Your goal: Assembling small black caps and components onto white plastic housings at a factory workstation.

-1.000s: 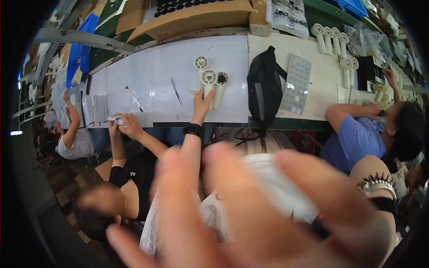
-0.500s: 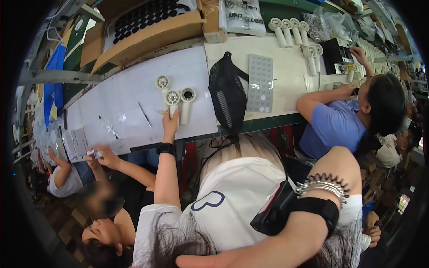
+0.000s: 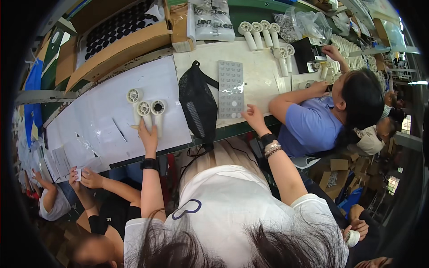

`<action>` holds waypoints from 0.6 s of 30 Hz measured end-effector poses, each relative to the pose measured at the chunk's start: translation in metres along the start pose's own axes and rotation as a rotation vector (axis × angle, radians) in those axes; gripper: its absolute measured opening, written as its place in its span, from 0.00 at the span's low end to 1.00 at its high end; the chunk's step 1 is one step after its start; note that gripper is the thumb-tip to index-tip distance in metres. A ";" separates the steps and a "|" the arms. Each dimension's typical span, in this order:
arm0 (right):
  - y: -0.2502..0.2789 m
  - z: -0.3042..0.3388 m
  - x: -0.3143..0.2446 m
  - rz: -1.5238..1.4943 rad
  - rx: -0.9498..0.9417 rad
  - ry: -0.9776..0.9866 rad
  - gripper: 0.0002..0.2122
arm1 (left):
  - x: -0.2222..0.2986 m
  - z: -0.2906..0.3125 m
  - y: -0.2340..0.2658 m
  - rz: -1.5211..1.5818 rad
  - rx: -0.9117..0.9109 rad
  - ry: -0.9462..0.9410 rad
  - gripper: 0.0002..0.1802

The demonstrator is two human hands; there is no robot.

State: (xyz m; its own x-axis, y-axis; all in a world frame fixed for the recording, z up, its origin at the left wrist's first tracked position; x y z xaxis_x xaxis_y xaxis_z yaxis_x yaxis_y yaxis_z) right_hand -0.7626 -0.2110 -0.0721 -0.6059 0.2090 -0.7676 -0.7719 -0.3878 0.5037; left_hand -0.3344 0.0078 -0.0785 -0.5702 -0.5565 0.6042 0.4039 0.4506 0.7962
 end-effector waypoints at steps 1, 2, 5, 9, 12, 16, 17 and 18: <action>-0.008 -0.003 0.007 -0.003 -0.007 -0.003 0.25 | 0.012 0.005 0.012 -0.044 0.040 0.001 0.26; -0.009 -0.003 0.009 0.123 0.108 0.000 0.29 | 0.025 0.009 0.021 -0.086 0.078 -0.003 0.26; -0.025 -0.001 -0.006 0.368 0.327 0.012 0.38 | 0.056 0.027 0.027 0.032 0.088 -0.022 0.24; -0.026 0.008 -0.038 0.402 0.364 -0.237 0.43 | 0.110 0.044 0.022 0.183 -0.051 -0.067 0.20; -0.016 -0.002 -0.024 0.321 0.347 -0.216 0.38 | 0.152 0.053 0.005 0.299 -0.184 -0.190 0.18; -0.026 -0.025 0.011 -0.113 -0.126 -0.336 0.25 | 0.197 0.062 -0.019 0.393 -0.303 -0.270 0.15; -0.024 -0.024 0.011 -0.110 -0.129 -0.333 0.25 | 0.202 0.068 -0.038 0.459 -0.500 -0.181 0.13; -0.022 -0.022 0.005 -0.320 -0.107 -0.259 0.21 | 0.207 0.078 -0.055 0.523 -0.697 -0.090 0.12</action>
State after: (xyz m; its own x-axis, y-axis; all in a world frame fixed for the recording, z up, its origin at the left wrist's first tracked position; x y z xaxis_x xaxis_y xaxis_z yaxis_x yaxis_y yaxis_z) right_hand -0.7449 -0.2213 -0.0958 -0.3776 0.5475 -0.7468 -0.9130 -0.3548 0.2015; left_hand -0.5308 -0.0780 0.0002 -0.2319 -0.3274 0.9160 0.9578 0.0875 0.2737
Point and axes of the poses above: each hand's wrist, its own z-axis away from the middle knuckle, its own y-axis out of the back of the hand, x = y × z, the point moved 8 cm from there along -z, towards the middle knuckle, and after that the axes turned 10 degrees about -z, right-handed, at the moved point
